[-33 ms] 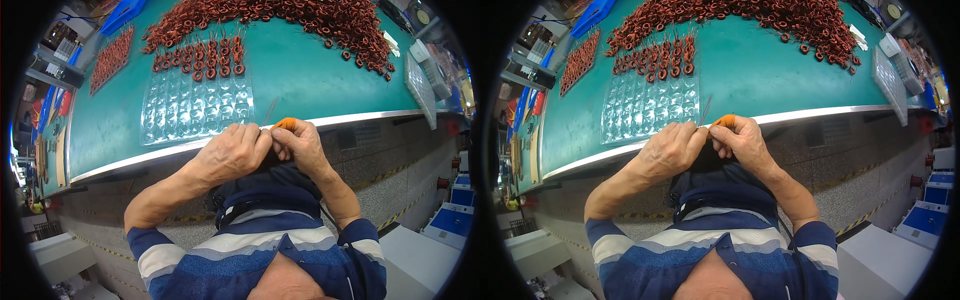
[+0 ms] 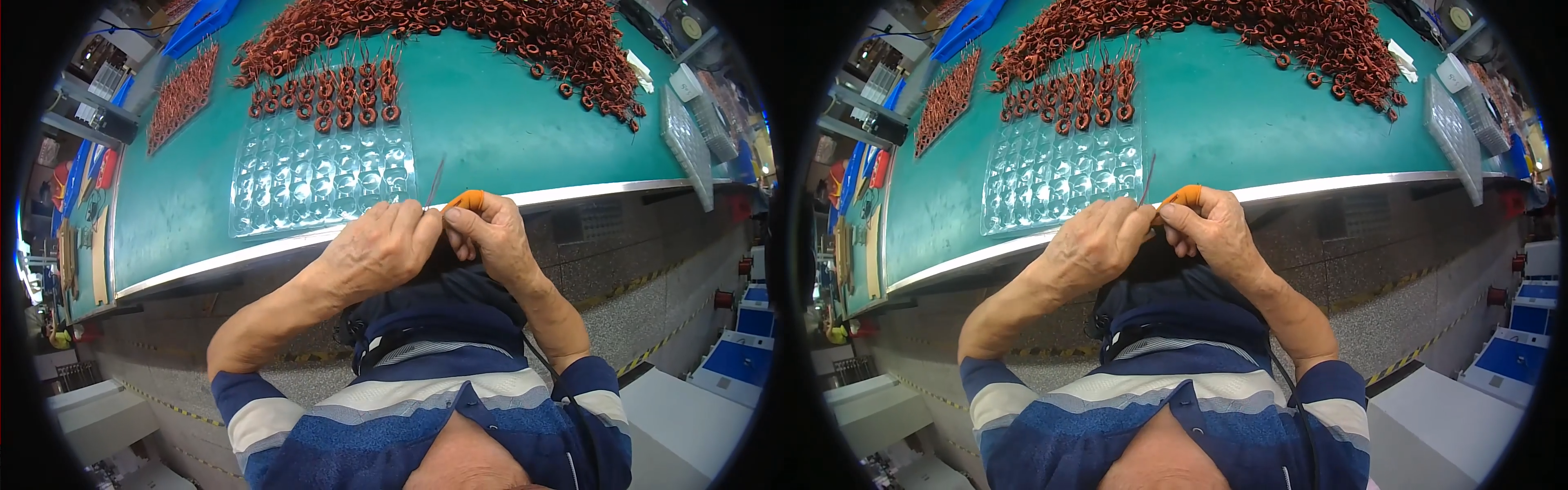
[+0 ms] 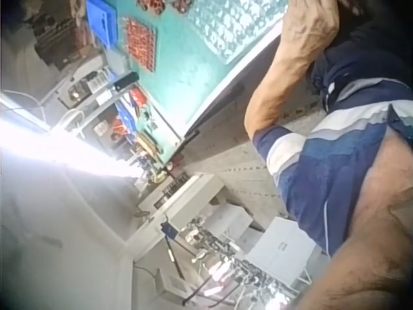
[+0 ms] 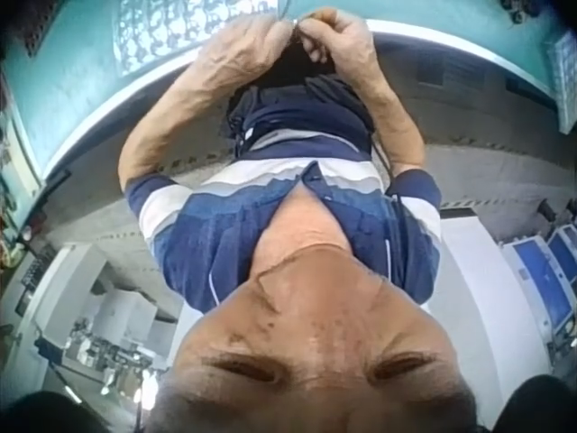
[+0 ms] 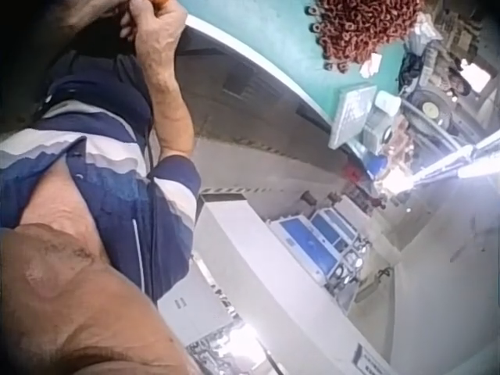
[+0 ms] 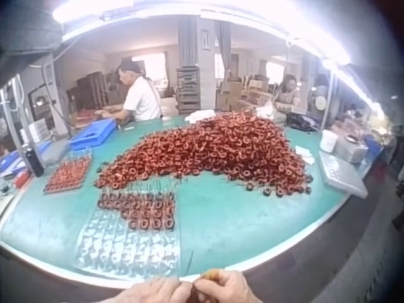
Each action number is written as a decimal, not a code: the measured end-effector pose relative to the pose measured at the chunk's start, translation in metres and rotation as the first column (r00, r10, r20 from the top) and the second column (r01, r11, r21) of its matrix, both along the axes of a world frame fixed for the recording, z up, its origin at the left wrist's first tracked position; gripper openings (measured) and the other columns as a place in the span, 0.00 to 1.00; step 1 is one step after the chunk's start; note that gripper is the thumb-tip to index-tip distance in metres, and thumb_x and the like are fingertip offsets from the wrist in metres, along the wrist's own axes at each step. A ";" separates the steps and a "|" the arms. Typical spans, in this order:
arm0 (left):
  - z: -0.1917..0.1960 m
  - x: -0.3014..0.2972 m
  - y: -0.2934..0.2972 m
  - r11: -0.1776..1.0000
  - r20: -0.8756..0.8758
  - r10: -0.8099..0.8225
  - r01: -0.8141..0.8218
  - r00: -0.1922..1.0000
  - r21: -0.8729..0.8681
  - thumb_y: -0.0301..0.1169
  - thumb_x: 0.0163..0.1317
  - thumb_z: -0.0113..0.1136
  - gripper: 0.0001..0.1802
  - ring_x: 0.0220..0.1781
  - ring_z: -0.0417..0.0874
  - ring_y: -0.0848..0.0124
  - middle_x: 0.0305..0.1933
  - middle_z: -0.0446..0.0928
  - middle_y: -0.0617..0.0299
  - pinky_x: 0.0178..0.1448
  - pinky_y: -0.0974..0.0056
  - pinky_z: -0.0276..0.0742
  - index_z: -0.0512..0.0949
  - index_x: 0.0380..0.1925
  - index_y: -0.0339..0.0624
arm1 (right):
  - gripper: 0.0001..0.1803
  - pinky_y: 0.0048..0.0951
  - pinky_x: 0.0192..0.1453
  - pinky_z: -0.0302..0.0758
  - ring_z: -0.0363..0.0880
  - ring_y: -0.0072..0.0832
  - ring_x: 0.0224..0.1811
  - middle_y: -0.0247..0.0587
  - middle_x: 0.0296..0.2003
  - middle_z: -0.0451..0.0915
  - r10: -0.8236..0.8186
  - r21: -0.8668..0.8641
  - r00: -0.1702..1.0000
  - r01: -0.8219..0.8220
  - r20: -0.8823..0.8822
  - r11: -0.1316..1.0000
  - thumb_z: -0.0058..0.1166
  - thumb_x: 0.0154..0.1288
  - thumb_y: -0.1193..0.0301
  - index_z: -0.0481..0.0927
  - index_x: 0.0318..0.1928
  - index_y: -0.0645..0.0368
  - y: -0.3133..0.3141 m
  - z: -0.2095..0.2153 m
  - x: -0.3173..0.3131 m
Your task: Assembling and processing small electronic coil components at a manufacturing workstation.
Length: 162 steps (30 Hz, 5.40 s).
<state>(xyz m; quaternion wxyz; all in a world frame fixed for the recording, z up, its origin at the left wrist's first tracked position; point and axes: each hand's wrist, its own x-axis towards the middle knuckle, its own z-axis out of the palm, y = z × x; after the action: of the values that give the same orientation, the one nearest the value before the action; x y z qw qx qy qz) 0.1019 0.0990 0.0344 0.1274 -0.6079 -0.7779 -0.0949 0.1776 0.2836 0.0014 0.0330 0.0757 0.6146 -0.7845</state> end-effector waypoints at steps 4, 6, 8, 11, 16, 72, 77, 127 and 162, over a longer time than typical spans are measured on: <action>-0.016 0.009 0.005 0.942 0.606 0.053 -0.241 0.794 0.233 0.29 0.56 0.67 0.17 0.33 0.82 0.60 0.33 0.76 0.52 0.35 0.61 0.77 0.71 0.41 0.35 | 0.11 0.16 0.21 0.65 0.69 0.14 0.18 0.31 0.18 0.75 -0.022 0.084 0.998 0.027 -0.054 0.996 0.54 0.67 0.67 0.80 0.34 0.64 -0.001 0.010 -0.003; -0.020 0.014 0.007 0.909 0.644 0.038 -0.294 0.764 0.296 0.28 0.58 0.66 0.17 0.34 0.83 0.61 0.34 0.77 0.52 0.37 0.63 0.78 0.70 0.43 0.34 | 0.11 0.16 0.21 0.64 0.68 0.14 0.17 0.31 0.18 0.74 -0.043 0.083 0.997 0.049 -0.071 0.995 0.54 0.67 0.67 0.80 0.33 0.63 -0.004 0.018 -0.002; -0.028 0.015 0.008 0.866 0.678 0.019 -0.350 0.734 0.356 0.28 0.60 0.65 0.18 0.36 0.84 0.63 0.36 0.78 0.52 0.38 0.65 0.79 0.69 0.45 0.34 | 0.10 0.16 0.21 0.63 0.67 0.14 0.17 0.30 0.18 0.74 -0.061 0.082 0.994 0.068 -0.087 0.994 0.55 0.66 0.68 0.80 0.33 0.63 -0.005 0.020 -0.002; -0.039 0.016 0.006 0.755 0.854 -0.482 -0.401 0.195 0.518 0.28 0.66 0.58 0.16 0.38 0.83 0.69 0.39 0.78 0.56 0.42 0.67 0.80 0.66 0.49 0.34 | 0.09 0.16 0.18 0.61 0.66 0.14 0.17 0.32 0.21 0.75 0.008 -0.208 0.999 -0.016 -0.040 0.978 0.57 0.64 0.69 0.79 0.33 0.64 -0.002 0.015 -0.007; -0.052 0.025 0.005 0.650 0.755 -0.654 -0.476 0.046 0.592 0.28 0.70 0.51 0.17 0.38 0.78 0.71 0.41 0.75 0.55 0.45 0.67 0.76 0.61 0.54 0.35 | 0.10 0.16 0.23 0.64 0.68 0.13 0.20 0.29 0.19 0.74 0.015 -0.041 0.998 -0.017 -0.054 0.999 0.58 0.64 0.68 0.80 0.35 0.63 -0.008 0.016 -0.009; -0.064 -0.040 -0.069 0.415 0.669 0.306 -0.727 0.677 0.547 0.24 0.61 0.59 0.14 0.34 0.80 0.63 0.34 0.77 0.55 0.42 0.62 0.76 0.72 0.46 0.36 | 0.10 0.34 0.33 0.78 0.82 0.32 0.26 0.47 0.28 0.83 0.521 0.865 0.824 -0.080 -0.222 0.496 0.55 0.64 0.70 0.81 0.42 0.61 -0.099 0.018 -0.238; -0.060 -0.042 -0.068 0.407 0.688 0.290 -0.736 0.665 0.541 0.22 0.60 0.59 0.09 0.34 0.80 0.64 0.33 0.76 0.54 0.41 0.64 0.75 0.75 0.41 0.35 | 0.14 0.43 0.41 0.78 0.81 0.48 0.37 0.52 0.31 0.81 0.596 0.924 0.730 0.130 -0.335 0.360 0.56 0.63 0.65 0.78 0.45 0.61 -0.096 0.016 -0.247; -0.023 -0.012 0.017 0.728 0.814 -0.255 -0.450 0.523 0.517 0.41 0.73 0.45 0.18 0.28 0.71 0.75 0.26 0.71 0.63 0.35 0.70 0.67 0.72 0.45 0.35 | 0.09 0.36 0.43 0.70 0.78 0.34 0.31 0.38 0.27 0.76 0.776 0.851 0.490 0.514 -0.396 0.110 0.53 0.56 0.66 0.73 0.29 0.58 0.020 0.081 -0.073; -0.020 0.050 0.051 0.586 0.819 -0.513 -0.591 0.259 0.554 0.41 0.73 0.44 0.17 0.25 0.72 0.75 0.30 0.72 0.60 0.27 0.72 0.67 0.70 0.45 0.35 | 0.15 0.37 0.37 0.78 0.82 0.42 0.35 0.49 0.39 0.81 0.283 0.583 0.811 0.087 -0.513 0.808 0.55 0.66 0.64 0.78 0.45 0.65 0.028 0.047 -0.011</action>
<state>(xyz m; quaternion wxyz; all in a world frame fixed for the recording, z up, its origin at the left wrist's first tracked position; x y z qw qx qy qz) 0.1519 0.1498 0.0147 -0.1113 -0.2568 -0.5590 -0.7805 0.1671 0.3119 0.0487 -0.1369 -0.1927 0.8075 -0.5404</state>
